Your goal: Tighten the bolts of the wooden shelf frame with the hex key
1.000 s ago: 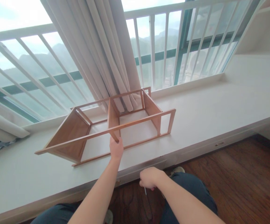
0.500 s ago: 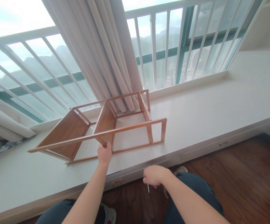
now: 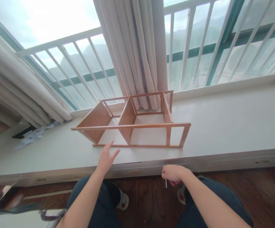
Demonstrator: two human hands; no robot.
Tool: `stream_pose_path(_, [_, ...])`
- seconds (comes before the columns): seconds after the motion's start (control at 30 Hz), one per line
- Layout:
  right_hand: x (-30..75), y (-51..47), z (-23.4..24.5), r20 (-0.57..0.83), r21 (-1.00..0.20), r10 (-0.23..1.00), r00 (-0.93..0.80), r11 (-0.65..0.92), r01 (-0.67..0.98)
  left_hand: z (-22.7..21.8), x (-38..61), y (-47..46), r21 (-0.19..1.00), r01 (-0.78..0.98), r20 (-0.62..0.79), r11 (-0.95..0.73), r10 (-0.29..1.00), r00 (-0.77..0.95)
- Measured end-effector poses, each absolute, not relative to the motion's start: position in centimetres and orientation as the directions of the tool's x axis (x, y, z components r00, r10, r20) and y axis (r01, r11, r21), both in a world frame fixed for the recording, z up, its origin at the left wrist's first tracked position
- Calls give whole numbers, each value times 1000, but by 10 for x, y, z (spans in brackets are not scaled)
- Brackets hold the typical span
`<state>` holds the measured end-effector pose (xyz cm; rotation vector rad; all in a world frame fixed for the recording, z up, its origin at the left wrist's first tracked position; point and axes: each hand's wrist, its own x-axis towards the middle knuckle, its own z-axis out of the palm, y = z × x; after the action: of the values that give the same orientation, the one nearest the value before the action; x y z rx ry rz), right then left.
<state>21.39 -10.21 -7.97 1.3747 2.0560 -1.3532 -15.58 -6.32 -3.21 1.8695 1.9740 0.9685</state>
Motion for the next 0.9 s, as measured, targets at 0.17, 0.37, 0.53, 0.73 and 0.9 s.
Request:
stream_pose_path(0.17, [198,-115,-88,-717,-495,490,-496,143,857,-18,-223,-162,578,815,344,46,892,-294])
stream_pose_path(0.37, [171,-121,-109,-775,-473,403,-487,140,870,-17,-280,-260,435,850,443,297,751,-489])
stream_pose_path(0.53, [137,-115,-125,-791,-490,327,-517,165,856,-18,-315,-311,174,703,305,689,641,-704])
stream_pose_path(0.73, [93,-106,-139,-781,-510,269,-564,245,824,-17,-350,-358,9,572,144,820,565,-812])
stream_pose_path(0.9, [67,-102,-146,-779,-525,225,-586,277,805,-12,-372,-380,-93,503,-3,859,505,-863])
